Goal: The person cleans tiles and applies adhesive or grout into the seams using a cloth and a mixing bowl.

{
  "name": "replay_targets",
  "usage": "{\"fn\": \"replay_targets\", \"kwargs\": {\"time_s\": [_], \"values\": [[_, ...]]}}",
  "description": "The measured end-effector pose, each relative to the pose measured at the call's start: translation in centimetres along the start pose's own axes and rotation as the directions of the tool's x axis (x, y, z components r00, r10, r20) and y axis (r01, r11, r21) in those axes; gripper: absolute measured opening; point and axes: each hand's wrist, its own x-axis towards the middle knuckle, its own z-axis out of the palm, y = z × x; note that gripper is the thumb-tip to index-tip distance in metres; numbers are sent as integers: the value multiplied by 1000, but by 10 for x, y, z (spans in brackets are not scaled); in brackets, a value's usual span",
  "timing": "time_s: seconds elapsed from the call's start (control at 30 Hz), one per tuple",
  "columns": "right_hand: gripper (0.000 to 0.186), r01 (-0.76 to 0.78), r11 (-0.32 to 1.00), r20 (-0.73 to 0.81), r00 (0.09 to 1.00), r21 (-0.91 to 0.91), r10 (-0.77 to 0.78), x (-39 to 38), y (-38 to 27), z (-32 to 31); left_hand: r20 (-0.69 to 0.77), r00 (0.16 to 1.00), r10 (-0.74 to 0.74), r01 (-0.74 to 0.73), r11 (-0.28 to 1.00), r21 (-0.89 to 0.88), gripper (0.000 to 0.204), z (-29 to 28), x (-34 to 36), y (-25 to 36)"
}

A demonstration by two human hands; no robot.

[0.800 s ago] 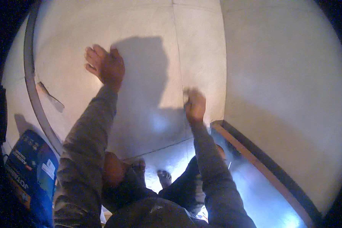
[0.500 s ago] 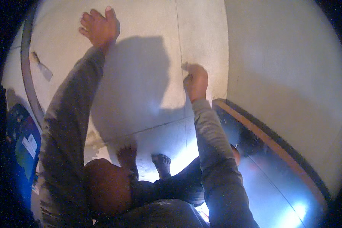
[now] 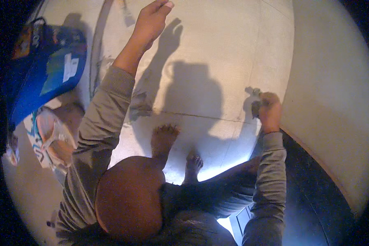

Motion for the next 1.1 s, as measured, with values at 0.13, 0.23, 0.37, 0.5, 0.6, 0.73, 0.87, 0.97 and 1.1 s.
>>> {"fn": "replay_targets", "kwargs": {"time_s": [0.13,0.23,0.37,0.5,0.6,0.73,0.87,0.97,1.1], "values": [[19,4,977,55,998,215,-16,24,-39,-1,13,989,145,-145,976,164,50,-30,-68,38],[22,92,977,74,991,194,-108,29,-62,6,48,990,134,-141,974,178,47,-51,-117,61],[31,240,956,265,945,-170,-190,18,-75,38,15,999,-34,31,981,192,46,-108,-182,70],[40,243,931,331,932,-272,-147,6,-66,57,-4,999,-37,37,987,154,42,-132,-243,61],[44,237,924,344,930,-300,-126,16,-59,55,43,989,-144,134,976,171,38,-124,-280,42],[43,225,927,386,917,-300,-98,31,-71,43,322,935,-150,47,951,307,35,-100,-321,8],[39,283,951,196,932,126,-304,12,-117,61,447,861,-243,181,967,178,29,-98,-348,-28],[47,326,904,259,880,277,-397,-19,-152,102,439,886,-148,-3,946,324,32,-95,-359,-48],[47,543,836,388,755,82,-528,-46,-158,126,545,824,-153,-1,963,271,34,-97,-359,-66]]}}
